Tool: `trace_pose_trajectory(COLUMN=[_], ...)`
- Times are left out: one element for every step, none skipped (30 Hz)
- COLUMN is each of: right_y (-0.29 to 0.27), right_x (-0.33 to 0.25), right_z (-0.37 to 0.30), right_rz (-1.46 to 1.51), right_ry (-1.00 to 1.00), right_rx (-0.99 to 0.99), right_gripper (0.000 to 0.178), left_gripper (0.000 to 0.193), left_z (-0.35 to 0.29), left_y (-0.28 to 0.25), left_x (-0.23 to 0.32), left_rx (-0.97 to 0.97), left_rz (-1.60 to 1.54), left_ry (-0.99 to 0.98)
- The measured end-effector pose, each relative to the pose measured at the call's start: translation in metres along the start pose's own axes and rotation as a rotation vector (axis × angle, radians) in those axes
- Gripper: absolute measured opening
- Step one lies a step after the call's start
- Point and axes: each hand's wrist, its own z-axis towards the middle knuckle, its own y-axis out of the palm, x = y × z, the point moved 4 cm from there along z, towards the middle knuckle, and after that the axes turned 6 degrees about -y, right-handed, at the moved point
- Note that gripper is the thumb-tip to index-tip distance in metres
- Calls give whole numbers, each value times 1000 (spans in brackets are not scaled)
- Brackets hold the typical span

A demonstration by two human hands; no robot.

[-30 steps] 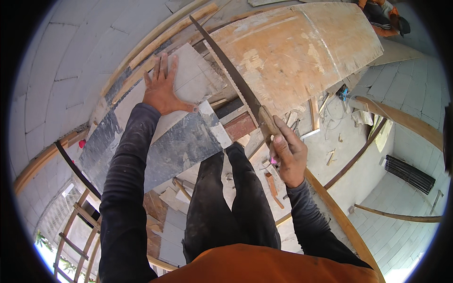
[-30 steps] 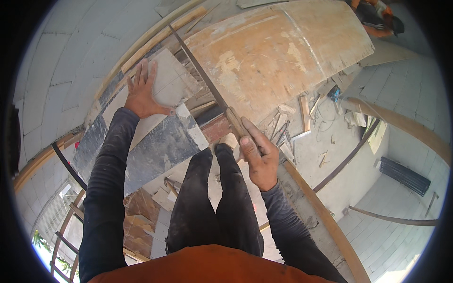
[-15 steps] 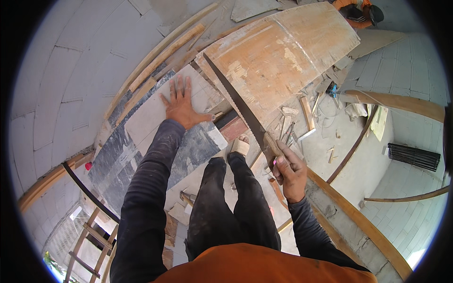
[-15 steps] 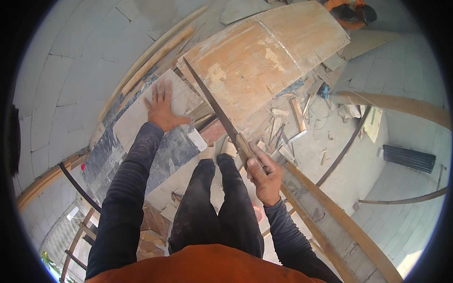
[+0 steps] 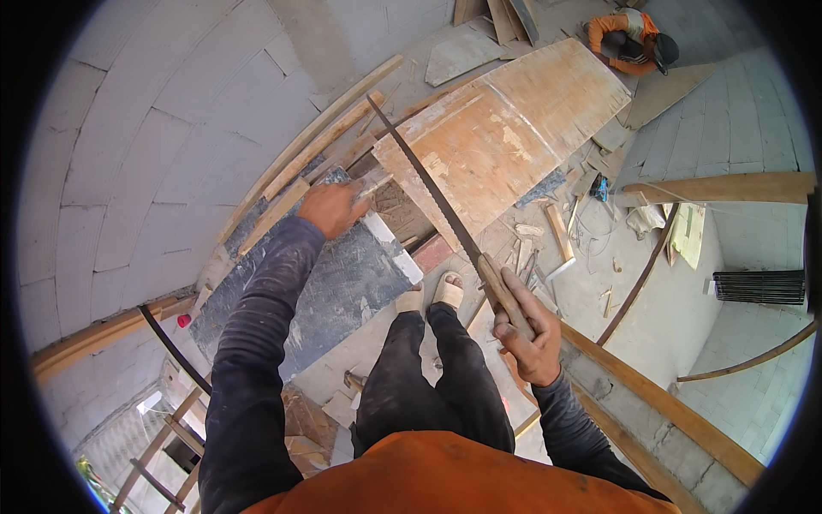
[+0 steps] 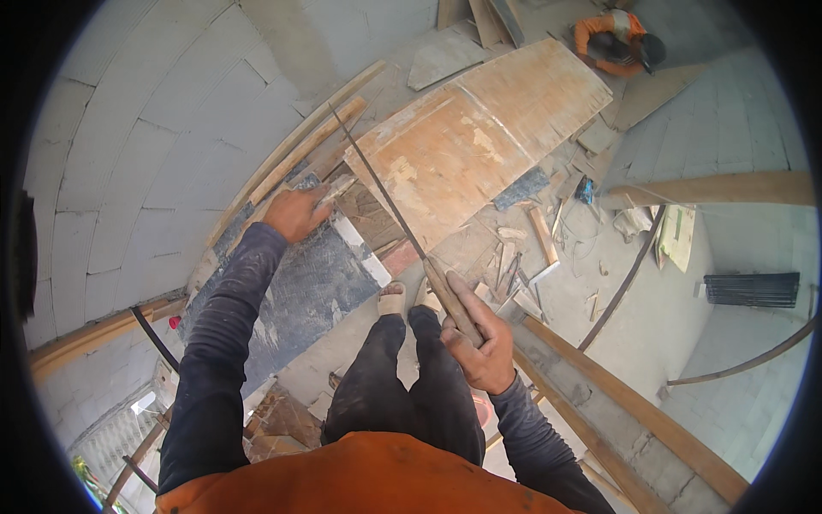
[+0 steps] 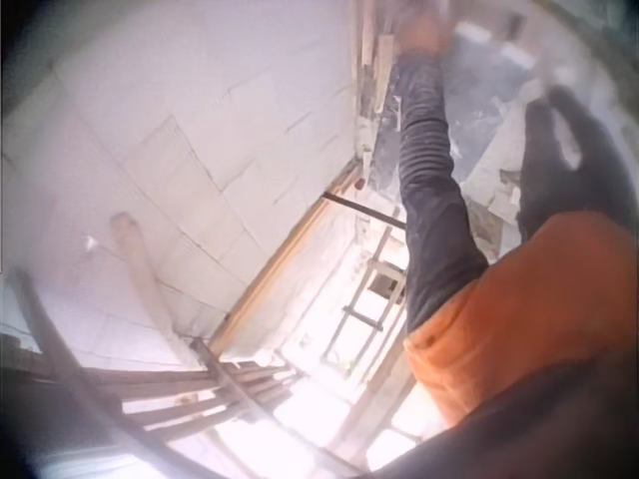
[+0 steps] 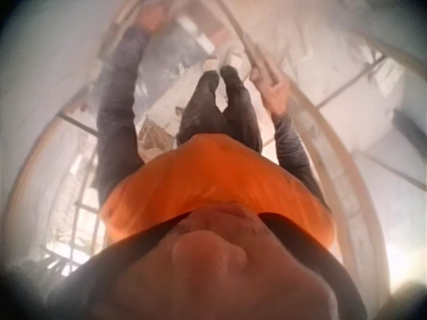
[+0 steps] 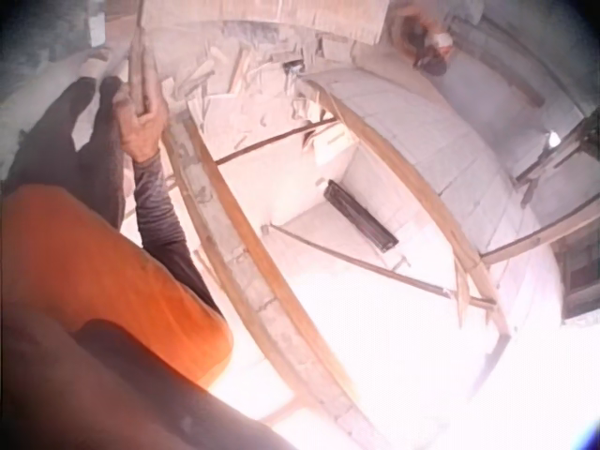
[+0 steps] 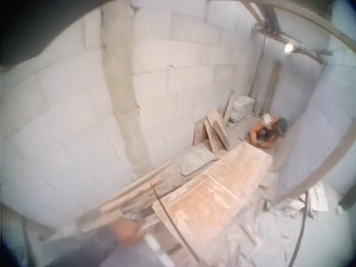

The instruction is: The person places a tile onto a wooden surface, marks a line on the tile using a pencil, and then cuts along the marked line using a saw.

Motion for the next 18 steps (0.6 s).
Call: trace_pose_trajectory(right_y=[4, 7, 10, 13, 19, 22, 24, 24, 23, 23, 23, 23, 23, 23, 22, 21, 20, 19], right_x=[-5, -4, -4, -5, -8, -10, -10, -7, 4, 6, 7, 6, 4, -2, -4, -7, -8, -7], right_z=[1, 3, 4, 4, 3, 2, 2, 1, -2, -3, -5, -5, -5, -7, -9, -11, -18, -25], right_rz=[-47, -91, -140, -188, -111, -149, -187, -230, -172, -176, -181, -187, -194, -202, -216, -231, -251, -272], right_ry=[-7, -25, -44, -63, -4, -33, -62, -89, -17, -12, 1, 23, 46, 80, 126, 173, 231, 289], right_rx=[-11, 6, 29, 52, 35, 32, 30, 24, 15, 8, 3, -7, -17, -31, -35, -42, -39, -35], right_gripper=[67, 67, 67, 67, 62, 61, 60, 59, 56, 55, 55, 55, 55, 55, 55, 55, 54, 53], left_gripper=[59, 58, 57, 55, 55, 55, 55, 55, 55, 56, 56, 55, 55, 56, 57, 57, 58, 58], left_z=[-4, -9, -13, -16, -20, -22, -23, -22, -20, -19, -20, -21, -22, -23, -23, -24, -24, -24], left_y=[-4, 0, 10, 18, 20, 22, 24, 32, 40, 47, 50, 52, 54, 55, 55, 55, 54, 52], left_x=[2, 6, 14, 22, 28, 34, 36, 34, 32, 28, 30, 31, 33, 36, 38, 40, 40, 39], left_rx=[-16, 36, 90, 143, 144, 146, 146, 165, 183, 202, 212, 222, 233, 217, 201, 185, 175, 164], left_rz=[-14, -17, -23, -30, -19, -8, 2, 1, 1, 2, 3, 4, 5, 0, -6, -11, -22, -33], left_ry=[-6, -27, -42, -57, -85, -113, -141, -134, -128, -122, -126, -130, -135, -152, -169, -186, -190, -194])
